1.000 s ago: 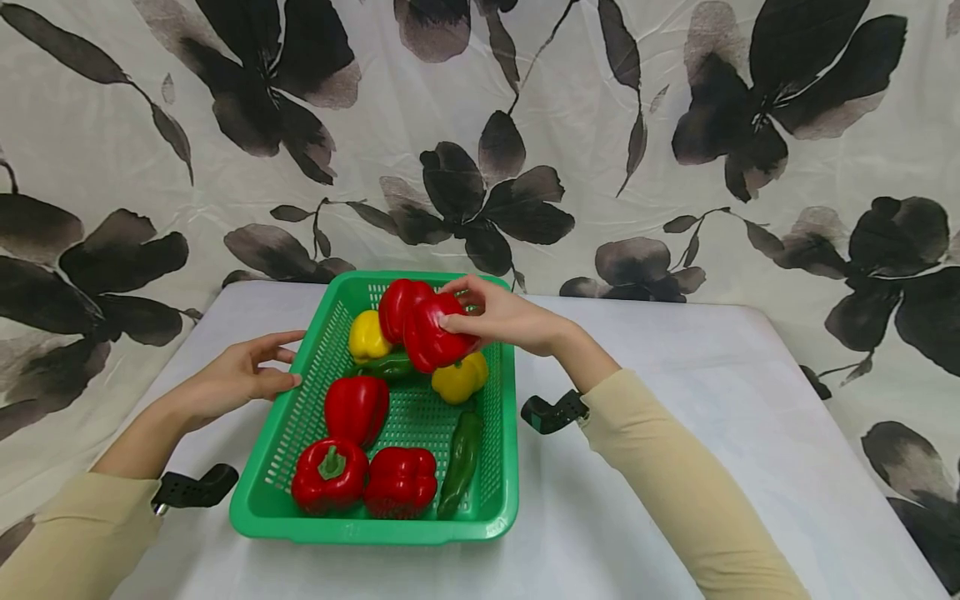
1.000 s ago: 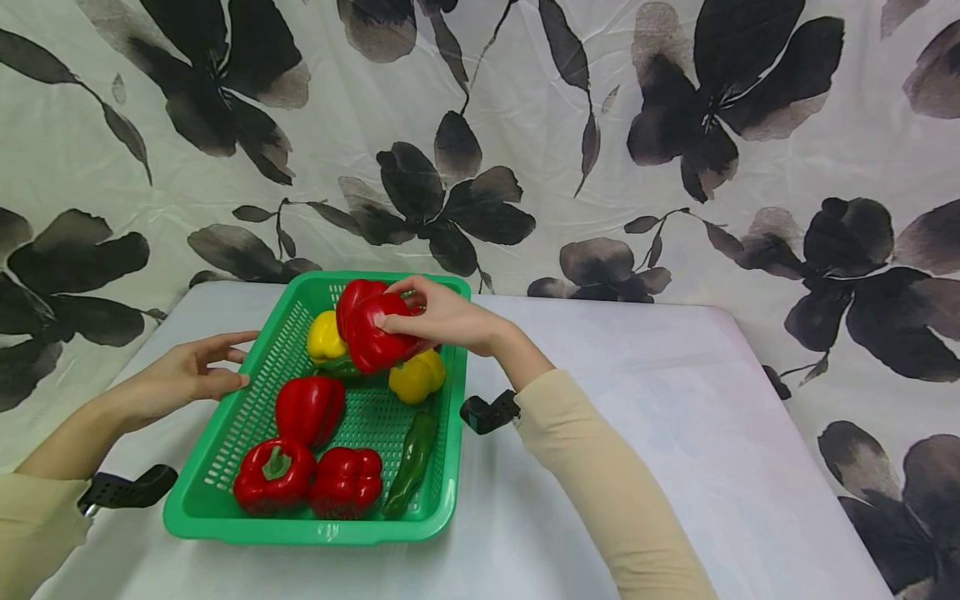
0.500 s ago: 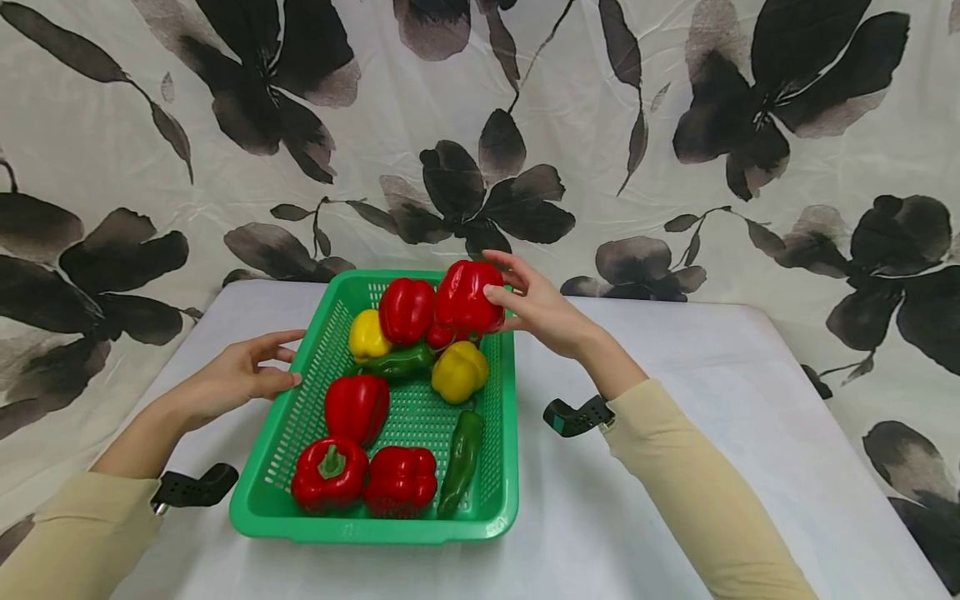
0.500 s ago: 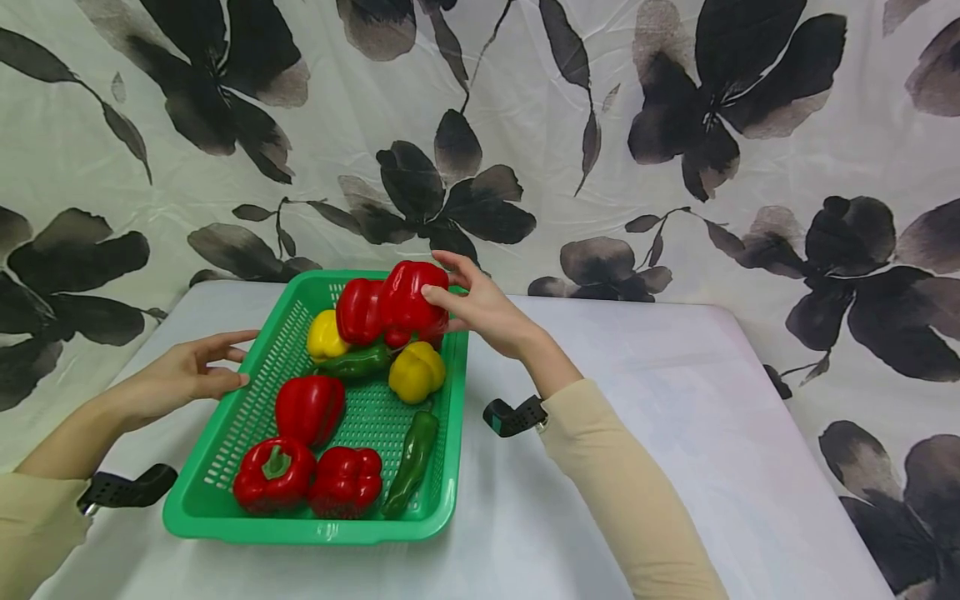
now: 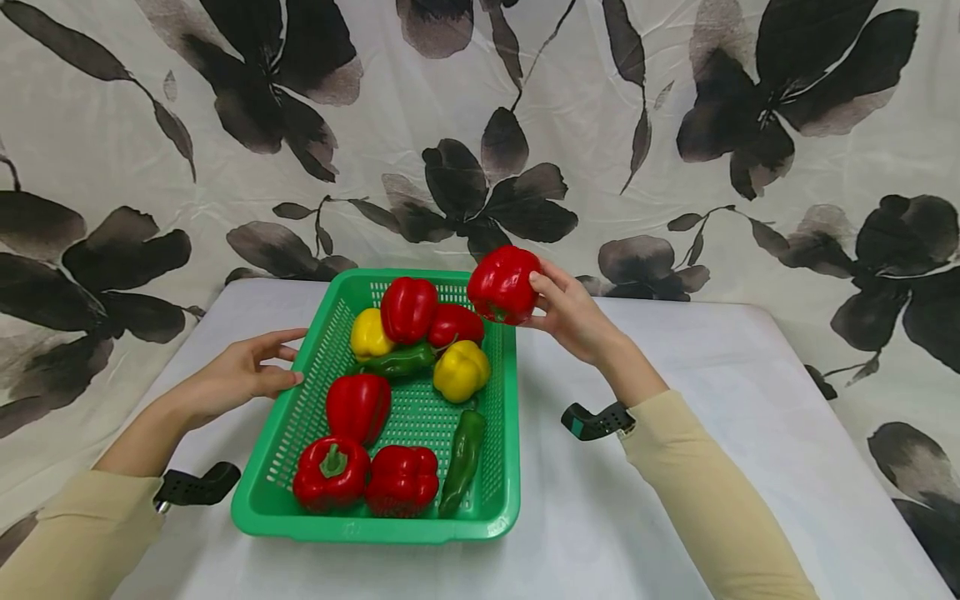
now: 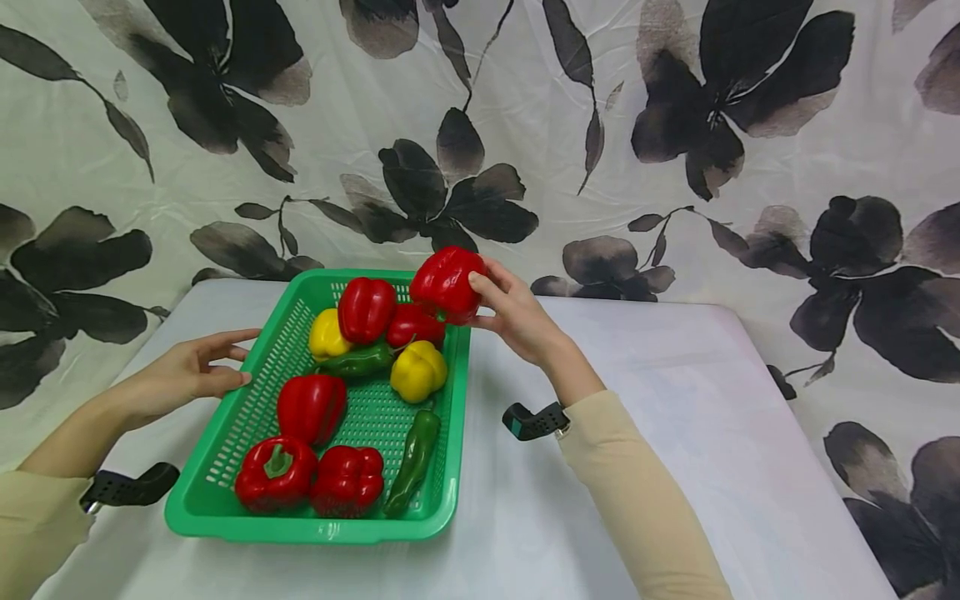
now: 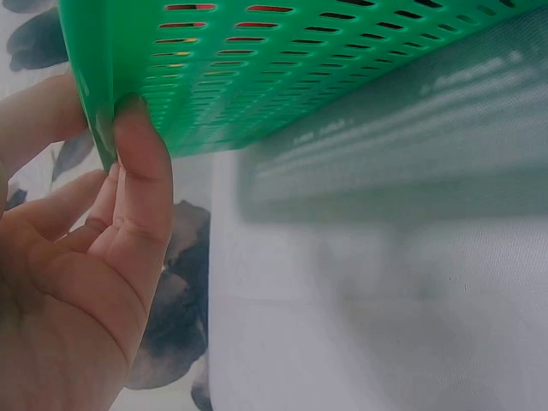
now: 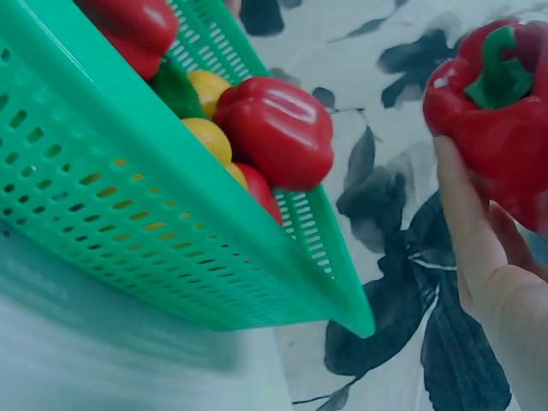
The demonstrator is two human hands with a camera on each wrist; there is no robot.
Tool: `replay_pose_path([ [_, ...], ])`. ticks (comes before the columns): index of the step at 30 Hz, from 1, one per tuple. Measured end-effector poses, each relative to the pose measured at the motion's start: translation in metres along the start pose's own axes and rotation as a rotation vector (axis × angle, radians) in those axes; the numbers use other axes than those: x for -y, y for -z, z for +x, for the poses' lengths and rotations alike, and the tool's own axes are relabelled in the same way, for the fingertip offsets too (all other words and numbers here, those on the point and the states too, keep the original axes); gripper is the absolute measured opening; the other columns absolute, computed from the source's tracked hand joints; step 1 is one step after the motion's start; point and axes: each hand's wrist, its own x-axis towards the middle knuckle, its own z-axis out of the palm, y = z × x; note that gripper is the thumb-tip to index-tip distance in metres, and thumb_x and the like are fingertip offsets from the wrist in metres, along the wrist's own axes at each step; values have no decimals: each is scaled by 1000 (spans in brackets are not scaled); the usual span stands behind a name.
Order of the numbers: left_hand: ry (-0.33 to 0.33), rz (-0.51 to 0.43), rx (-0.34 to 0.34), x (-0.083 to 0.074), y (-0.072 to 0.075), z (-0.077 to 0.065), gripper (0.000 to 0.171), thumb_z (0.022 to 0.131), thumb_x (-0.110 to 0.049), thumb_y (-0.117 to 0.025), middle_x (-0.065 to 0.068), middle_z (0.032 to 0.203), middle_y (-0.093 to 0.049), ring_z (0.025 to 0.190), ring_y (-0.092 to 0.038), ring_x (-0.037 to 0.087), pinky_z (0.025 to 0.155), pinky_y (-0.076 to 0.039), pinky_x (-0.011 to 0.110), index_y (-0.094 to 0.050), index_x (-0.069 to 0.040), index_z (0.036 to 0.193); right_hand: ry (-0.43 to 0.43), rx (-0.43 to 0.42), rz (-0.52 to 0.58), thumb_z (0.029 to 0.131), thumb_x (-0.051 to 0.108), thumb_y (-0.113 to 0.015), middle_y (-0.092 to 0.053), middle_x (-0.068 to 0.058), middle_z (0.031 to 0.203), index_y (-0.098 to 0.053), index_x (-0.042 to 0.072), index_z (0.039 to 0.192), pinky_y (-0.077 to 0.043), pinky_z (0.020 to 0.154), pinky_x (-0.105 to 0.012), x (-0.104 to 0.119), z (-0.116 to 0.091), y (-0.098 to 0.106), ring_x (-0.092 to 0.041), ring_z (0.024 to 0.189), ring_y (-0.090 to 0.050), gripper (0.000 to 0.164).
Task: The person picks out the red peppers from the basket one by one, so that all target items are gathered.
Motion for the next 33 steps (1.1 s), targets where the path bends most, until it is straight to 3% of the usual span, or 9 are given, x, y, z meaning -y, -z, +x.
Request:
replay_pose_path([
  [7, 1, 0, -3, 0, -1, 1, 68, 88, -20, -61, 22, 121, -48, 87, -63, 22, 74, -55, 37, -25, -6, 144, 81, -1, 102, 94, 23, -44, -39, -8, 135, -27, 10, 141, -50, 88, -39, -6, -8, 9, -27, 118, -43, 52],
  [21, 3, -4, -1, -2, -1, 1, 69, 88, -20, -61, 23, 122, -48, 87, -63, 22, 75, -55, 39, -24, -5, 144, 65, -41, 135, 91, 16, -51, -28, -8, 142, -23, 17, 144, -50, 88, -37, -13, -19, 25, -31, 124, -37, 61],
  [28, 9, -2, 0, -3, -1, 1, 69, 88, -21, -61, 23, 121, -48, 87, -63, 22, 75, -55, 40, -24, -5, 144, 98, -128, 133, 89, 9, -54, -30, -6, 140, -26, 14, 139, -50, 88, -33, -17, -23, 34, -27, 128, -31, 58],
  [33, 14, 5, -1, -3, -1, 0, 69, 88, -21, -61, 23, 121, -48, 89, -62, 23, 76, -55, 40, -25, -6, 144, 73, -194, 136, 90, 8, -53, -29, -5, 141, -24, 16, 139, -50, 89, -33, -22, -24, 40, -27, 129, -29, 57],
])
